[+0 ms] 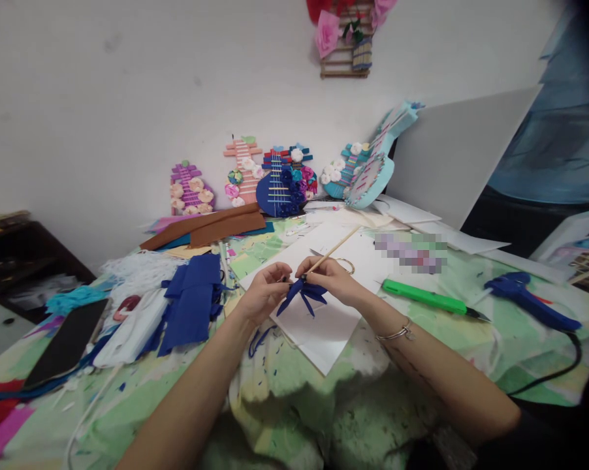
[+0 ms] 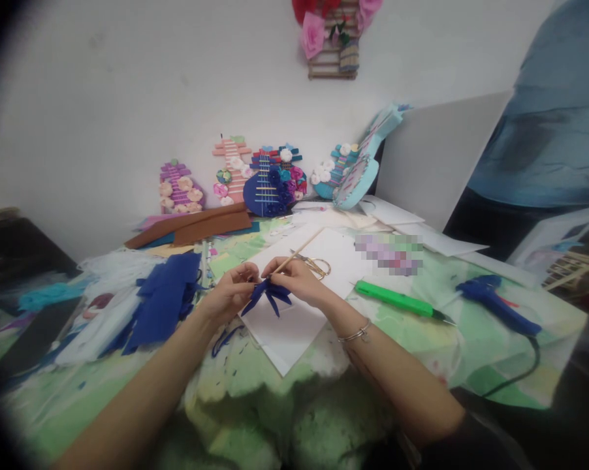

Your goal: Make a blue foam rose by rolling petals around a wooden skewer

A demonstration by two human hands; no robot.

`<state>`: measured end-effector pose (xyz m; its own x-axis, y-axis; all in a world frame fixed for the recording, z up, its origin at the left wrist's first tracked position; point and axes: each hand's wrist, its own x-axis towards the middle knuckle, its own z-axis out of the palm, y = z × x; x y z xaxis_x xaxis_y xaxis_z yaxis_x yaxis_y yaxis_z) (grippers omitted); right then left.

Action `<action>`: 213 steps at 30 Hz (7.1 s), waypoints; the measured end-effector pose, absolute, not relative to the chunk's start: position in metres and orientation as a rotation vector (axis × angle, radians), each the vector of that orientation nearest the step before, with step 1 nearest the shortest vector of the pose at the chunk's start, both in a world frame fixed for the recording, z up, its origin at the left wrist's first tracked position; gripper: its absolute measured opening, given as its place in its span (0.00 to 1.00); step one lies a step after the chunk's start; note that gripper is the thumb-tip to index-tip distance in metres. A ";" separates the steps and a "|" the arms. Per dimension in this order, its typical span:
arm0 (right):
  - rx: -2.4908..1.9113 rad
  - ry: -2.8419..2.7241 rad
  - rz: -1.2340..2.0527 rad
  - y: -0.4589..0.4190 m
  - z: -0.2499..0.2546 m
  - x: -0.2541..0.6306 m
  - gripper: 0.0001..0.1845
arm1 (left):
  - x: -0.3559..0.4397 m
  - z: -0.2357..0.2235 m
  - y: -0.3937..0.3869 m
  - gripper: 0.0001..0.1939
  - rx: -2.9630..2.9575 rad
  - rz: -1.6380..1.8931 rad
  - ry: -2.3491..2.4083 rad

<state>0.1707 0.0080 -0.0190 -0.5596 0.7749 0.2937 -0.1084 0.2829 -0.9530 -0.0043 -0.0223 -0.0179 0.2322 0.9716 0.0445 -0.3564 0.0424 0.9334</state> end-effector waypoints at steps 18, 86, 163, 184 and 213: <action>-0.621 -1.751 1.379 0.008 -0.018 0.171 0.06 | -0.004 -0.017 -0.023 0.14 1.028 1.174 0.772; -0.650 -1.780 1.301 0.011 -0.021 0.172 0.06 | -0.005 -0.021 -0.022 0.13 1.085 1.157 0.769; -0.861 -1.731 1.110 0.019 -0.022 0.174 0.17 | -0.002 -0.020 -0.019 0.15 1.075 1.234 0.878; -0.740 -2.301 -0.187 0.025 -0.030 0.180 0.12 | -0.003 -0.029 -0.012 0.08 1.456 1.334 1.123; -0.674 -2.343 0.262 0.015 -0.014 0.185 0.13 | -0.013 -0.027 -0.011 0.15 1.053 1.195 0.901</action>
<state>0.1846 0.0146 -0.0141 -0.6376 0.5331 0.5562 0.3970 0.8460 -0.3559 -0.0126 -0.0106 -0.0273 0.1600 0.9871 -0.0042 -0.2753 0.0487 0.9601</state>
